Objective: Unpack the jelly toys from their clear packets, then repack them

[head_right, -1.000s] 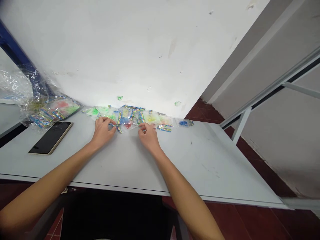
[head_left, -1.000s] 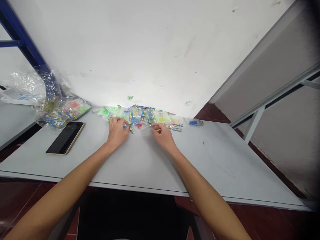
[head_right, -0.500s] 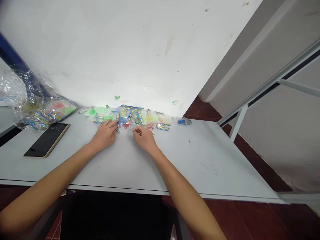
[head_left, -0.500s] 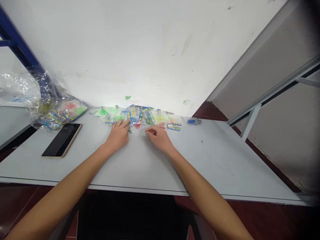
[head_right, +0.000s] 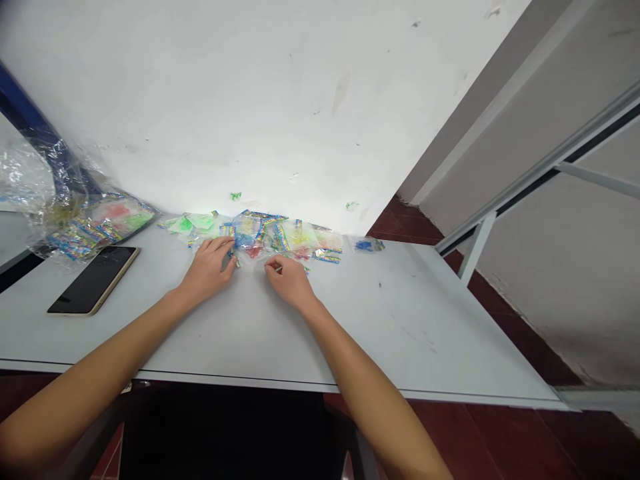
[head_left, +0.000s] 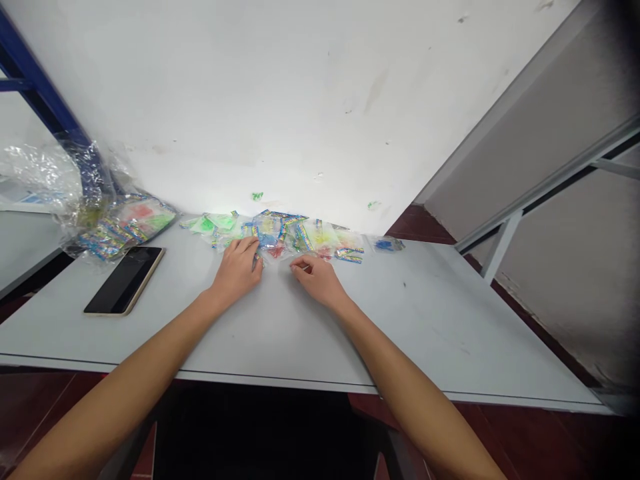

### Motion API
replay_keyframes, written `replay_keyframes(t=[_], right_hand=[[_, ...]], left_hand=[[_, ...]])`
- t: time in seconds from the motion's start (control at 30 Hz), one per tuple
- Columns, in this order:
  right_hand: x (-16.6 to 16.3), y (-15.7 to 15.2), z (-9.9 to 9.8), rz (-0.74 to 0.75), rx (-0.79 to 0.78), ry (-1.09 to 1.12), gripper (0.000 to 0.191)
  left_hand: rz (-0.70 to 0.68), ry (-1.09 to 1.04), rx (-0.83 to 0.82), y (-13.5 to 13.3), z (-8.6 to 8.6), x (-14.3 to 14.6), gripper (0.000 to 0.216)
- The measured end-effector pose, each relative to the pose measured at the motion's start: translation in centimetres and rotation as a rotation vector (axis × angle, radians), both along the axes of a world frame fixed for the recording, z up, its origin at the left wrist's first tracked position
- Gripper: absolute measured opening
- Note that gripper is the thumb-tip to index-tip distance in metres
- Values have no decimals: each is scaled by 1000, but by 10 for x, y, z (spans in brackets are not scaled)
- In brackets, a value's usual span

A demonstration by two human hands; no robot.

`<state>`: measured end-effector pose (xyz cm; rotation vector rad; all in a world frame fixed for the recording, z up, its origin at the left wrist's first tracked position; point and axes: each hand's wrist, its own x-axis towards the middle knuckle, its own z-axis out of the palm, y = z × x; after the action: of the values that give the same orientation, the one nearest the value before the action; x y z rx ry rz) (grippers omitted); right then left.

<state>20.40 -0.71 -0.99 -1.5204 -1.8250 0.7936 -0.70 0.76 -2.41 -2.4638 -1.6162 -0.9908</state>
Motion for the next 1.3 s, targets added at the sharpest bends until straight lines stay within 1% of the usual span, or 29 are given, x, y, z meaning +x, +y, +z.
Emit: replay_keyframes(t=[0.07, 0.13, 0.17, 0.2, 0.27, 0.33, 0.37, 0.4, 0.47, 0.53, 0.6, 0.67, 0.7, 0.8, 0.87, 0.9, 0.97, 1.03, 1.07, 1.13, 1.23, 1.3], right_hand=[[0, -1, 0, 0, 10, -1, 14], [0, -1, 0, -9, 11, 10, 14], [0, -1, 0, -19, 6, 26, 17], [0, -1, 0, -32, 0, 52, 23], [0, -1, 0, -60, -9, 131, 46], [0, 0, 1, -65, -19, 240, 66], [0, 1, 1, -46, -29, 304, 71], [0, 1, 2, -12, -43, 367, 72], [0, 0, 3, 72, -68, 475, 64], [-1, -1, 6, 137, -75, 540, 54], [-4, -4, 9, 162, -71, 570, 48], [-6, -6, 11, 164, -69, 583, 45], [-6, -7, 12, 159, -68, 587, 44], [-7, -8, 14, 134, -70, 591, 44], [-7, -7, 13, 107, -75, 586, 44], [-6, -7, 12, 89, -78, 584, 44], [-6, -5, 10, 55, -77, 590, 43], [-5, -3, 8, 34, -62, 606, 39], [-5, -2, 8, 23, -48, 616, 36], [-4, -1, 9, -14, -8, 635, 31], [-2, -1, 11, -86, 80, 670, 25], [-1, -1, 13, -102, 121, 678, 23]], left_hand=[[-58, -76, 56, -2, 3, 1, 39], [-146, -163, 117, -7, 7, 4, 39], [-195, -215, 133, -11, 11, 6, 38], [-242, -274, 130, -15, 14, 8, 37], [-315, -424, 71, -24, 22, 13, 33], [-344, -588, -39, -30, 29, 17, 28], [-347, -671, -103, -32, 32, 18, 25], [-348, -754, -173, -32, 35, 18, 23], [-336, -917, -315, -31, 37, 17, 19], [-317, -1057, -421, -26, 37, 13, 19], [-300, -1131, -477, -22, 35, 11, 21], [-290, -1159, -509, -20, 35, 10, 26], [-289, -1169, -527, -20, 35, 10, 33], [-278, -1200, -602, -21, 37, 12, 63], [-251, -1201, -684, -21, 38, 13, 75], [-223, -1196, -725, -21, 38, 14, 74], [-188, -1165, -798, -21, 38, 14, 61], [-196, -1110, -855, -21, 37, 14, 46], [-209, -1082, -877, -21, 36, 14, 43], [-217, -1036, -912, -20, 34, 14, 42], [-97, -1040, -897, -18, 31, 14, 45], [-28, -1125, -901, -16, 31, 13, 50]])
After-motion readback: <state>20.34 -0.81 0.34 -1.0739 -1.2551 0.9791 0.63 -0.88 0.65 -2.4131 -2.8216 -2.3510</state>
